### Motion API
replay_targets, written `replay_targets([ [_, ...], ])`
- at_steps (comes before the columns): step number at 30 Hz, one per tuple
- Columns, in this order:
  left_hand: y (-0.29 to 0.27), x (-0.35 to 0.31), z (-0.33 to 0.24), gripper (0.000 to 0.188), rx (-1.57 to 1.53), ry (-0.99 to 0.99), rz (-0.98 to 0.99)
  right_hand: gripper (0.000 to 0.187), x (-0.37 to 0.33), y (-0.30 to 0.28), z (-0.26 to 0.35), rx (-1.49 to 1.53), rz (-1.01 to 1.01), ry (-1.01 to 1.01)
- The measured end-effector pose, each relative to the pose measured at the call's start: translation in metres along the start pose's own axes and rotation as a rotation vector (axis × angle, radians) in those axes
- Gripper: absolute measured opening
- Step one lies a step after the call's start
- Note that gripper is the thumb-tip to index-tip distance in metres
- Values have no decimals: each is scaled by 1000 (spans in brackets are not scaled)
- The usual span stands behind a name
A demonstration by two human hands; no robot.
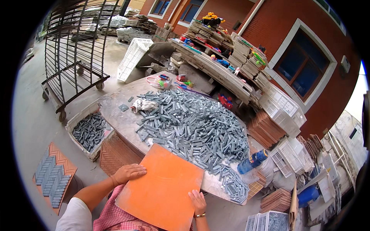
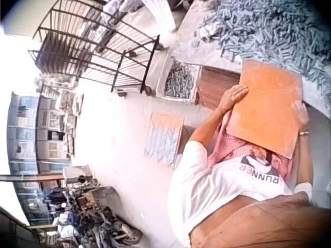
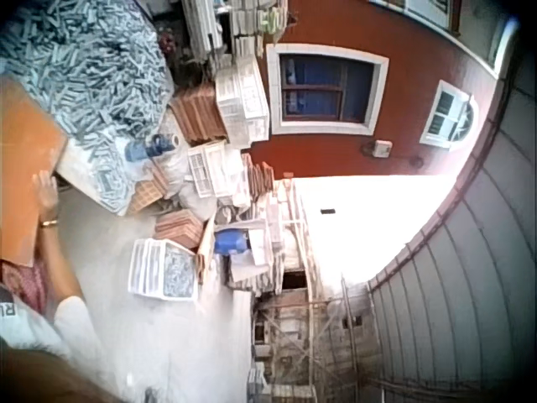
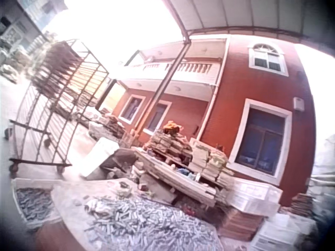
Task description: The person arranges small rectangular tiles by hand onto a square board to form a herringbone pattern. They repeatedly pick tiles from a nearby pile, place them on the board, and adjust alignment. Completed boards are set aside on a nearby surface.
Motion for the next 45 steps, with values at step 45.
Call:
replay_targets([
  [45, -130, 143, -33, 75, -1125, -212, -490, 102, 147, -131, 18, 904, -566, 368],
])
Point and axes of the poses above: each hand's wrist, its own x-axis towards the middle knuckle, its own y-axis out of the palm, z = x × y, the point moved 3 cm from there along x, towards the middle knuckle, and after that the axes turned 2 degrees about -y, right-handed, at the moved point
